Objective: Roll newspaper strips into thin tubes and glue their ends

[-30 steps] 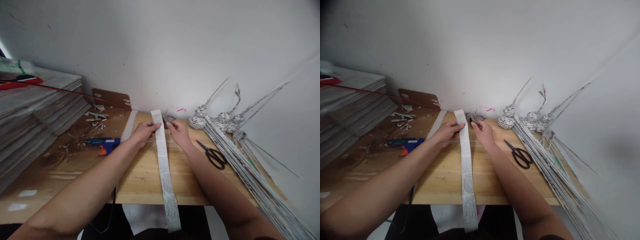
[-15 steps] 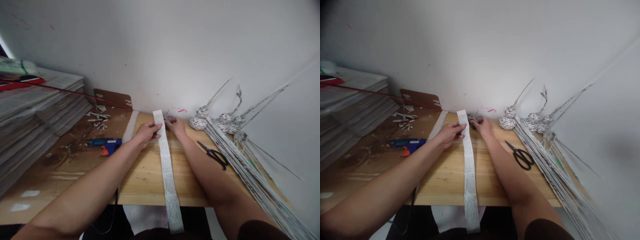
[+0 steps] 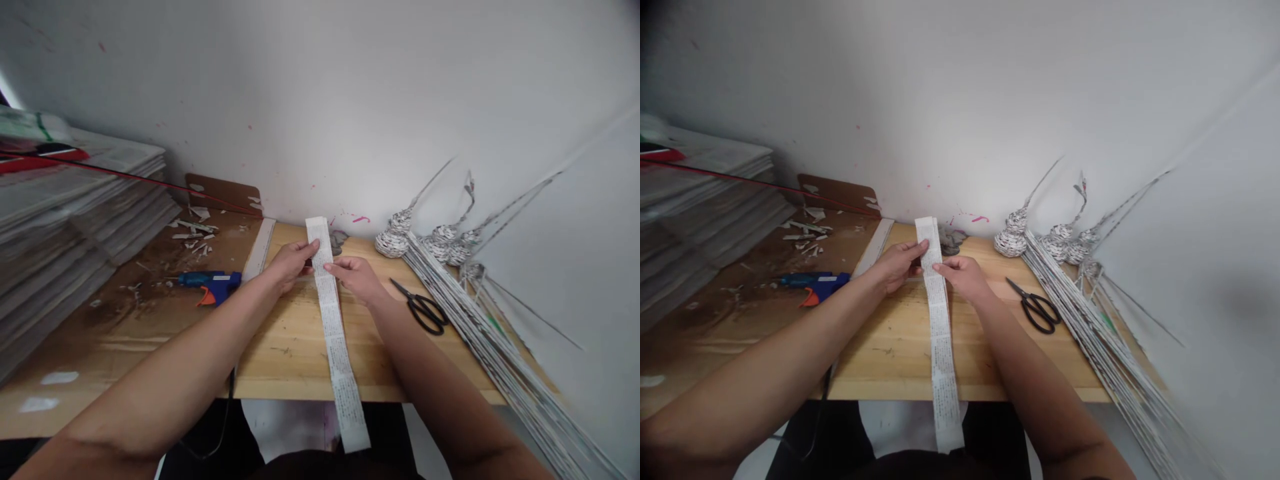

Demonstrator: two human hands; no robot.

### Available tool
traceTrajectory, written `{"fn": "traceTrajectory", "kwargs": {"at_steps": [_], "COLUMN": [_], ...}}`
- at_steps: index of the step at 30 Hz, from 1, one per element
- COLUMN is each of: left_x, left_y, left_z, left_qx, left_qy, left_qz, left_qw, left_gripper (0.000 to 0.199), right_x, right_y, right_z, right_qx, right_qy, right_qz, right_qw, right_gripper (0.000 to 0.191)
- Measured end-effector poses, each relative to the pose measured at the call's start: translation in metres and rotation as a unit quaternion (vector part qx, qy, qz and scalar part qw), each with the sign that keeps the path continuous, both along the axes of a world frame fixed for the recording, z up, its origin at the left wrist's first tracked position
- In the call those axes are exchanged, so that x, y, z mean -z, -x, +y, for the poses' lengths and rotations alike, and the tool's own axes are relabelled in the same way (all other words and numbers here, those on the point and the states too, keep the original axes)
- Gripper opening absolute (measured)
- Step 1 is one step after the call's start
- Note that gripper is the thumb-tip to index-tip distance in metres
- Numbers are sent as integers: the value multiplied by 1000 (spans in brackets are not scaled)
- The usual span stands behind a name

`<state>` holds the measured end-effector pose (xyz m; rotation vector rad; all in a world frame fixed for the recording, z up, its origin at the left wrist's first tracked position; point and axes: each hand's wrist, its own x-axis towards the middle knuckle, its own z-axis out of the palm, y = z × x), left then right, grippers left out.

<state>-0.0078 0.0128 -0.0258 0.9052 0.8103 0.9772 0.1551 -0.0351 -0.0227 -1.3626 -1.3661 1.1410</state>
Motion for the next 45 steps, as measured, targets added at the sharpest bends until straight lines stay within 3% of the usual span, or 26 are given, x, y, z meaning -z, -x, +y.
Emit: {"fn": "traceTrajectory", "kwargs": {"at_steps": [6,12,16,21,23,27,32,35,38,40,43,45], "left_x": [-3,-13,-16,-8,-4,-1,-1,-2,-2,-2,-3,-4], "left_y": [-2,2,2,-1,-1,-1,-2,-2,-2,-2,0,0], "left_z": [-2,-3,-6,-9,-7,-4,-6,-5,-2,-1,0,-1], "left_qx": [2,-62,0,112,101,49,50,35,7,0,-1,0], "left_qy": [12,26,29,36,23,2,-21,-26,-26,-18,-11,-23], "left_qz": [4,12,12,-18,-14,11,8,5,4,5,16,24], "left_qw": [1000,998,1000,993,994,999,998,999,1000,1000,1000,999], "left_gripper": [29,22,24,29,30,31,33,37,38,34,26,22], "right_x": [4,7,11,14,12,4,-3,-15,-36,-46,-36,-12], "right_y": [2,-6,-7,0,1,-3,4,12,14,11,4,-1], "right_z": [-1,2,1,-2,-2,-4,-12,-27,-64,-100,-158,-190], "right_qx": [39,69,78,46,58,153,57,49,0,-103,-295,-337], "right_qy": [24,37,18,-5,-33,-147,-178,-193,-103,-2,200,267], "right_qz": [92,126,124,84,56,7,-114,-162,-36,54,80,53], "right_qw": [995,989,989,995,996,977,976,967,994,993,931,901], "right_gripper": [33,42,43,38,34,32,29,23,25,28,30,28]}}
